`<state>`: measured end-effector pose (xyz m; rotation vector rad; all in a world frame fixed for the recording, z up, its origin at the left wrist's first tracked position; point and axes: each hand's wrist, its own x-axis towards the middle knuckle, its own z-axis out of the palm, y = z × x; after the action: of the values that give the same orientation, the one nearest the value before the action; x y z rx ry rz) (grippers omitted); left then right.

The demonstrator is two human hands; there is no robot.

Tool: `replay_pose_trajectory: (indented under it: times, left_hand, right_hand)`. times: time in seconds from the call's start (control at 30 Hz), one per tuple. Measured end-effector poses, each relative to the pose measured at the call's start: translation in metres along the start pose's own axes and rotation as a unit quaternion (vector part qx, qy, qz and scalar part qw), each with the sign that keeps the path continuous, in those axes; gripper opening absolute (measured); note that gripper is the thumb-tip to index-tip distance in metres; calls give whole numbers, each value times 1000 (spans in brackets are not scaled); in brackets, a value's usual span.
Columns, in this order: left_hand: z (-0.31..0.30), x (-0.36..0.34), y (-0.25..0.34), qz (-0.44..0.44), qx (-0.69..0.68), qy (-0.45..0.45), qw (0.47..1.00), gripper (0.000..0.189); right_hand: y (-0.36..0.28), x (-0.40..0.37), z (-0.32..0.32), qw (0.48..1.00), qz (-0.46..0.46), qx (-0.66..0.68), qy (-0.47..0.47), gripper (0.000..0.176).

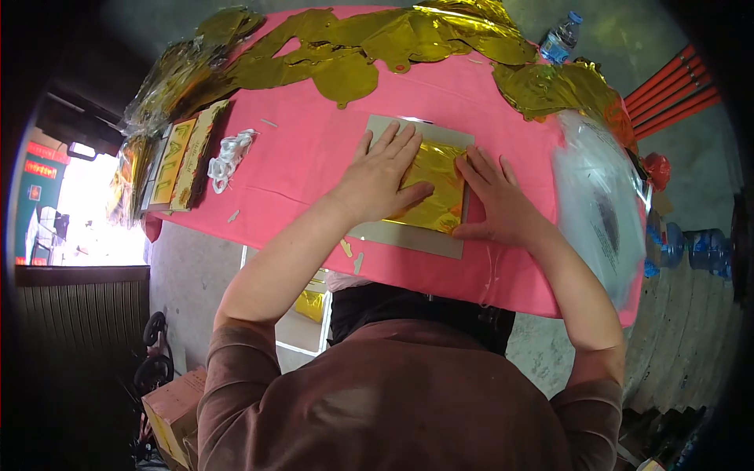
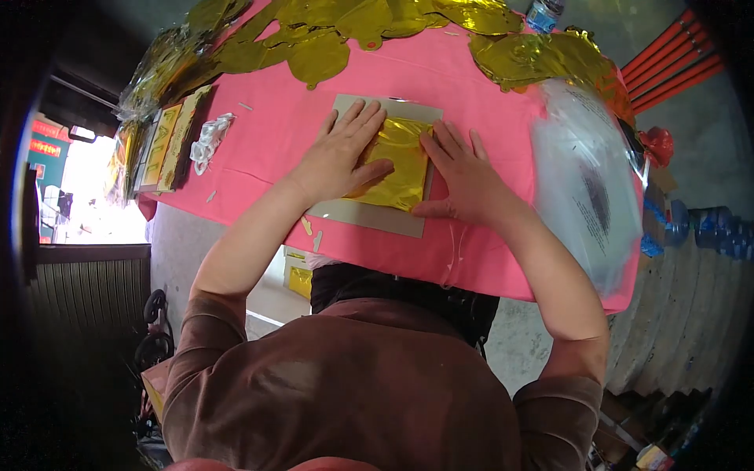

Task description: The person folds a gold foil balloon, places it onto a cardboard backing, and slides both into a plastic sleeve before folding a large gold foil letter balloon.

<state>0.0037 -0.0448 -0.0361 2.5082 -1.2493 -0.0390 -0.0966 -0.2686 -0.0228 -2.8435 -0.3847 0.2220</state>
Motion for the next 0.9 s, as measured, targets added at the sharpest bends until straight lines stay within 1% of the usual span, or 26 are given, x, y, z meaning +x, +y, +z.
replay_pose_trajectory:
  times: [0.07, 0.2, 0.27, 0.4, 0.47, 0.6, 0.7, 0.77, 0.8, 0.87, 0.9]
  left_hand:
    - [1, -1, 0, 6, 0, 0, 1000, 79]
    - [3, 3, 0, 3, -3, 3, 1000, 77]
    - [4, 2, 2, -3, 11, 11, 1000, 73]
    - [6, 1, 2, 14, 21, 18, 1000, 70]
    - [6, 1, 4, 19, 31, 18, 999, 68]
    - [9, 3, 3, 5, 39, 3, 999, 70]
    - [15, 1, 2, 8, 35, 16, 999, 67]
    - [16, 0, 2, 14, 48, 32, 998, 61]
    - [17, 1, 2, 11, 48, 31, 998, 61]
    - [17, 1, 2, 13, 55, 33, 998, 62]
    - [17, 1, 1, 8, 60, 34, 998, 62]
  right_hand:
    - [0, 0, 2, 1000, -17, 3, 15, 106]
    - [-1, 3, 8, 999, -21, 9, 26, 107]
    - [-7, 5, 10, 999, -21, 23, 38, 107]
    - [-16, 11, 11, 999, -12, 33, 25, 108]
    - [-19, 15, 15, 999, -16, 17, 24, 109]
    - [-31, 27, 18, 1000, -18, -4, 18, 109]
    - [-41, 32, 18, 1000, -19, 7, 23, 109]
    - [-45, 32, 18, 999, 3, 33, 24, 109]
    - [-45, 32, 19, 999, 0, 34, 22, 109]
    - [-45, 33, 23, 998, -19, 8, 56, 111]
    - [-45, 33, 23, 998, -26, 11, 58, 111]
